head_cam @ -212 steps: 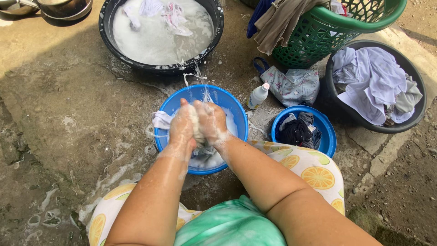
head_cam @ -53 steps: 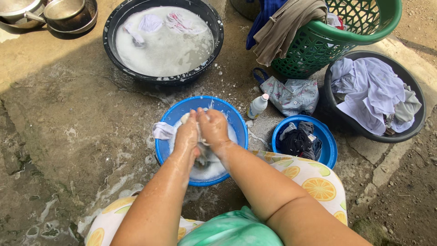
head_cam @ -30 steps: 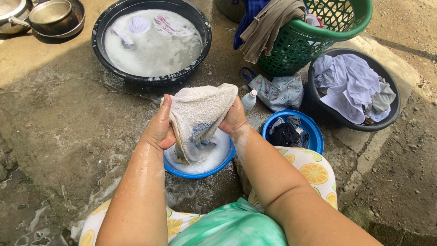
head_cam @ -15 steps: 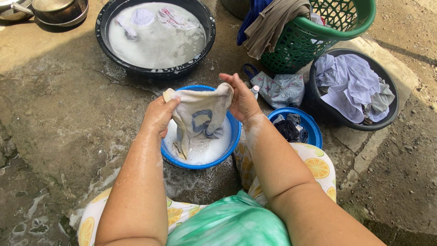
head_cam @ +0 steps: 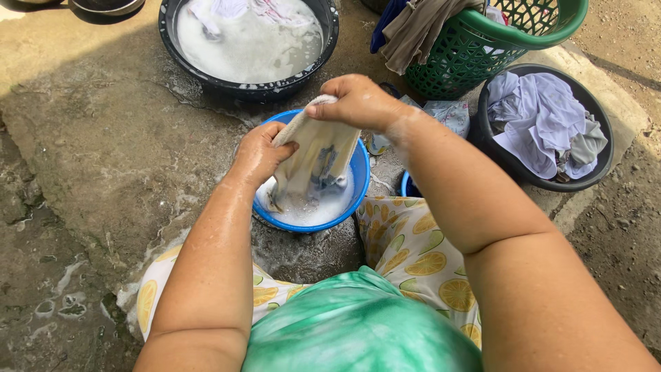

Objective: The person washes clothes by hand in a blue basin, scrubbing the fabric and wringing it out before placing it in a separate basin.

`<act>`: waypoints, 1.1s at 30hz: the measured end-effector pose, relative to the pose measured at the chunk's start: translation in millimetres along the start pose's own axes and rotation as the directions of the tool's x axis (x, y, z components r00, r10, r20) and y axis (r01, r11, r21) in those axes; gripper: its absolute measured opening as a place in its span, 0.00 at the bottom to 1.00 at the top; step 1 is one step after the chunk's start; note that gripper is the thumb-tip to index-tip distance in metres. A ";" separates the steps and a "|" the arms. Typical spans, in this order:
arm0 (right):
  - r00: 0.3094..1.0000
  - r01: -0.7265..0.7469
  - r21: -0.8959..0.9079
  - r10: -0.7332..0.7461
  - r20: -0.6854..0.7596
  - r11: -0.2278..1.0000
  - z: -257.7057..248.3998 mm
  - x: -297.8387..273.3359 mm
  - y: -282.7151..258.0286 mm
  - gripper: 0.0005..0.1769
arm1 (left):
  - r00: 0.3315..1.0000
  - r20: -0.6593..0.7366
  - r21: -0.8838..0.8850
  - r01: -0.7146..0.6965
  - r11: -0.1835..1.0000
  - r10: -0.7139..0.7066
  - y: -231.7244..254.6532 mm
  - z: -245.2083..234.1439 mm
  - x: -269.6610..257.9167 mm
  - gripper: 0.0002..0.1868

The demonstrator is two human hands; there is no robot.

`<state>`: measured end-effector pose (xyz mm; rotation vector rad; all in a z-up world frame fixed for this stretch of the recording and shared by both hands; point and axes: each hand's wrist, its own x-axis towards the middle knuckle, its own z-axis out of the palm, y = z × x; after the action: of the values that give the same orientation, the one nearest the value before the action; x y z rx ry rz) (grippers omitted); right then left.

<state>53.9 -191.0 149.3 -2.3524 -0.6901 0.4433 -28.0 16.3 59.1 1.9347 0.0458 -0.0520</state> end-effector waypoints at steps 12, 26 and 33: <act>0.836 0.537 0.702 -0.183 -0.518 0.468 -103.2 -13.3 4.3 0.15 | 0.959 -0.083 -0.204 0.251 0.946 -0.273 -30.6 -29.9 29.3 0.11; 0.856 0.320 0.525 -0.002 -0.517 0.789 -101.7 0.4 8.8 0.21 | 0.948 -0.199 -0.097 0.233 0.968 -0.248 121.5 -84.0 13.7 0.15; 0.977 0.213 0.194 -0.207 -0.054 0.957 -21.5 7.9 -48.5 0.21 | 0.960 -0.017 -0.057 -0.280 0.958 0.279 113.9 -47.7 41.7 0.20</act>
<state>52.8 -164.9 196.2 -2.0680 -0.8306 0.3606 20.8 20.5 179.8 1.8655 -0.2190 0.1452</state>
